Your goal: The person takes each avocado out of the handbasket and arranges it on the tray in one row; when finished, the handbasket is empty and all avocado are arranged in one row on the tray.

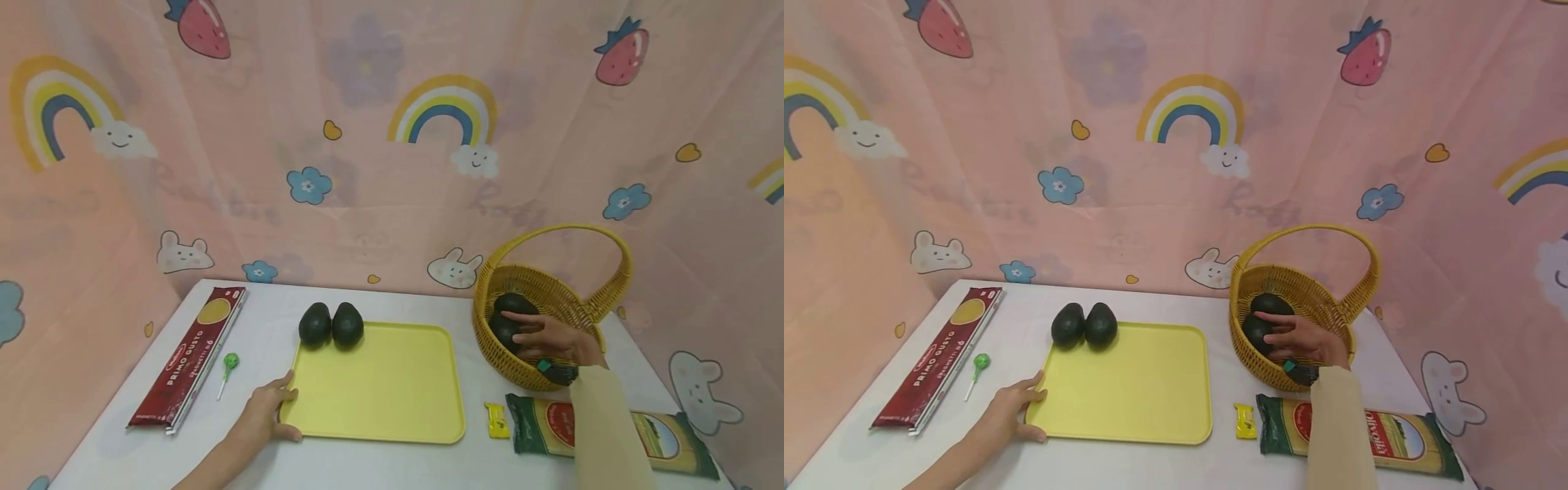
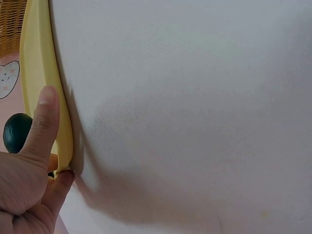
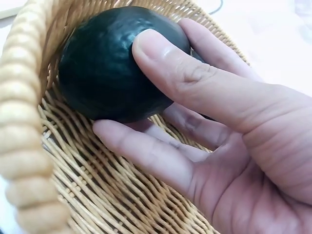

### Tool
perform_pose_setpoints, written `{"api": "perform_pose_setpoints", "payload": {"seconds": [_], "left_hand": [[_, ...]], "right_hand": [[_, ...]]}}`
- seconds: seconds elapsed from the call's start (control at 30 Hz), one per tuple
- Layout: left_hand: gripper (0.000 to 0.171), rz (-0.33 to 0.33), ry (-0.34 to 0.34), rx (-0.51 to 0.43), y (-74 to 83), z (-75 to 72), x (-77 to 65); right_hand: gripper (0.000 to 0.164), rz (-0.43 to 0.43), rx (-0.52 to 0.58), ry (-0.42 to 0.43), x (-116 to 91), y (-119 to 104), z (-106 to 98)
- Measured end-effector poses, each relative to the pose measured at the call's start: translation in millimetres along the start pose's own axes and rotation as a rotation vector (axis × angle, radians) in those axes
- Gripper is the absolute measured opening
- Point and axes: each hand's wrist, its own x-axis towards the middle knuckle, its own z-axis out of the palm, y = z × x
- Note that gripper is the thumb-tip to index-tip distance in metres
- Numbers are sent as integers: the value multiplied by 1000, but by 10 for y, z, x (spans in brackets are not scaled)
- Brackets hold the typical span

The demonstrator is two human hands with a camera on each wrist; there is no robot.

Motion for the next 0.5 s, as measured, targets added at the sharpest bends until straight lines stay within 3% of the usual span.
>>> {"api": "perform_pose_setpoints", "payload": {"seconds": [0.5], "left_hand": [[71, 1, -9, 7, 15, -5, -6]], "right_hand": [[64, -13, 67, 60, -86, 37, -54]]}}
